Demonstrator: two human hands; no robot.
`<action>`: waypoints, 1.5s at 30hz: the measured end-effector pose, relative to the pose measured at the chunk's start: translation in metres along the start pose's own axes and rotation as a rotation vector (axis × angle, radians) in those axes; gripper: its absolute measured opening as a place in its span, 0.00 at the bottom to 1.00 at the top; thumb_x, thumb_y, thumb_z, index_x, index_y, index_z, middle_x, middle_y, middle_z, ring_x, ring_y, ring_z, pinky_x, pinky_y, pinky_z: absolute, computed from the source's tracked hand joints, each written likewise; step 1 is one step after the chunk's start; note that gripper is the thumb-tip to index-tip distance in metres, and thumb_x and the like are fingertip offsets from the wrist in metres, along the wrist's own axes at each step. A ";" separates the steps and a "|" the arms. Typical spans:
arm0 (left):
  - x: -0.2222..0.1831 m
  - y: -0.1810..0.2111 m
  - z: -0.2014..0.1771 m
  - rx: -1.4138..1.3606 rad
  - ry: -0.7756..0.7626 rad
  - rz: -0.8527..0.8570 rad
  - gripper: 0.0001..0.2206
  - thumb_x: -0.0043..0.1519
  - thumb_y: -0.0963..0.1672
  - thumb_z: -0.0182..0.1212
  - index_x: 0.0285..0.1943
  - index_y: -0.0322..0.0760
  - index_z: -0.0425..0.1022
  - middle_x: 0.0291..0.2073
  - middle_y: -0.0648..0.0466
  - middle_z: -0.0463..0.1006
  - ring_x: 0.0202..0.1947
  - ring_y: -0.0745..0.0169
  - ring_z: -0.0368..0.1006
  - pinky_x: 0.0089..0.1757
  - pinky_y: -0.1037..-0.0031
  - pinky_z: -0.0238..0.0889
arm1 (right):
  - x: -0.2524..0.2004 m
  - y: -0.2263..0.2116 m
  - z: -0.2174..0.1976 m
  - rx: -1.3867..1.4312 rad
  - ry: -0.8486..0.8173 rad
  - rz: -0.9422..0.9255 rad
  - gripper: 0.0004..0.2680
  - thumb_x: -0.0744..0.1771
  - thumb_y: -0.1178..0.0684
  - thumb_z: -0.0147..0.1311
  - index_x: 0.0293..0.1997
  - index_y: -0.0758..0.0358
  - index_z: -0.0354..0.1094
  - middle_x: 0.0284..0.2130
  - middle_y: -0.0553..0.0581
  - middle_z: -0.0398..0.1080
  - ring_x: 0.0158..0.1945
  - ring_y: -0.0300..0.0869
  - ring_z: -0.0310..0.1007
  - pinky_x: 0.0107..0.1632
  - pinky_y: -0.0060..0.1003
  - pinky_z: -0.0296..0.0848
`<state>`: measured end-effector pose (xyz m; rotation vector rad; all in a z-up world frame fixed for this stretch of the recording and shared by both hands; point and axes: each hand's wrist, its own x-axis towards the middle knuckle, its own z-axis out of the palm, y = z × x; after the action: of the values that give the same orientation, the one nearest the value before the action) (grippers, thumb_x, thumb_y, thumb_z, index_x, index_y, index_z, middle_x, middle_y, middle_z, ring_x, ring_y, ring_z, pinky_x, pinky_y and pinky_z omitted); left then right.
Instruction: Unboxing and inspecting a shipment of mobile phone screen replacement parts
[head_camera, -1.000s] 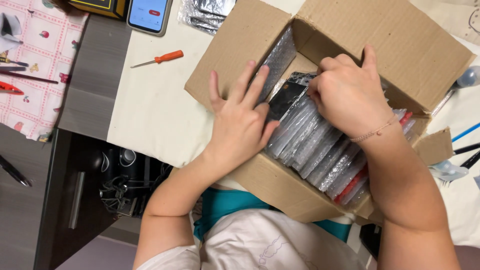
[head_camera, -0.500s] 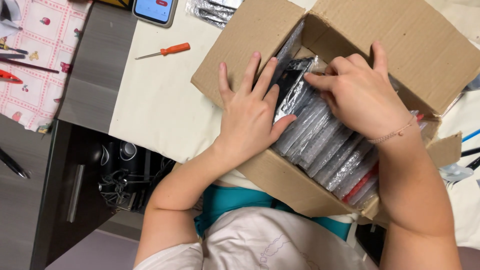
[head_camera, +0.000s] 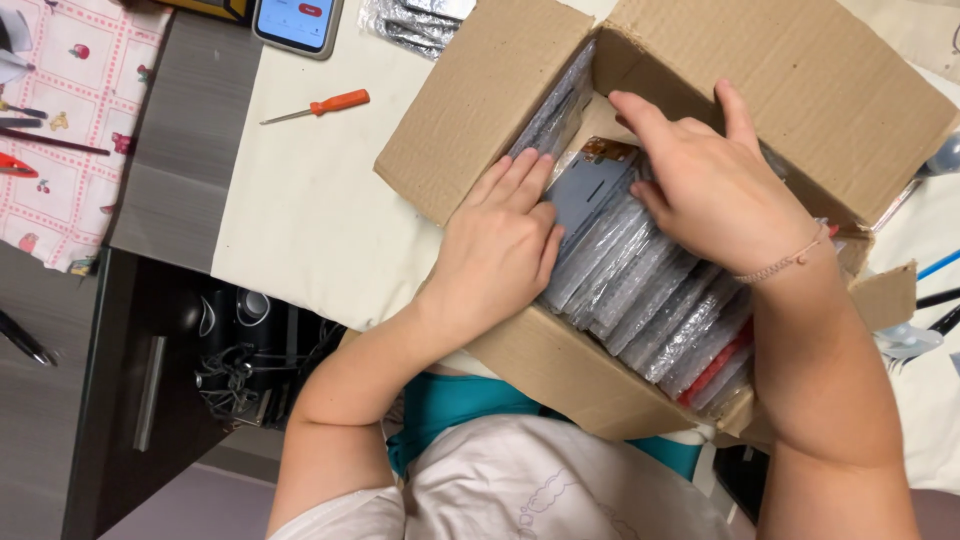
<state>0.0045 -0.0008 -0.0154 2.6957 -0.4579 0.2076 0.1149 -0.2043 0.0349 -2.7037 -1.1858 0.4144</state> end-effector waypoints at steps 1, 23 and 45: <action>0.000 0.001 0.003 0.002 0.001 0.002 0.12 0.64 0.45 0.58 0.43 0.30 0.80 0.64 0.37 0.72 0.68 0.41 0.64 0.68 0.59 0.50 | -0.004 0.001 -0.001 0.000 0.003 0.000 0.28 0.65 0.58 0.55 0.75 0.64 0.48 0.42 0.62 0.76 0.48 0.57 0.73 0.73 0.64 0.38; 0.008 0.004 0.009 -0.020 0.054 -0.069 0.19 0.49 0.46 0.64 0.48 0.34 0.76 0.58 0.40 0.77 0.70 0.44 0.63 0.68 0.62 0.50 | -0.028 0.006 0.000 -0.244 0.080 0.207 0.15 0.64 0.45 0.63 0.49 0.57 0.65 0.41 0.57 0.70 0.51 0.55 0.68 0.69 0.55 0.52; 0.006 -0.002 0.010 0.012 0.235 -0.170 0.17 0.60 0.34 0.52 0.56 0.36 0.74 0.33 0.53 0.81 0.36 0.55 0.80 0.49 0.67 0.74 | -0.039 0.011 0.027 -0.077 0.147 -0.098 0.10 0.65 0.57 0.53 0.48 0.48 0.76 0.53 0.50 0.73 0.61 0.44 0.71 0.71 0.72 0.38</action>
<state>0.0118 -0.0050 -0.0235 2.6598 -0.1568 0.4724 0.0890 -0.2398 0.0137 -2.6717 -1.3098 0.1572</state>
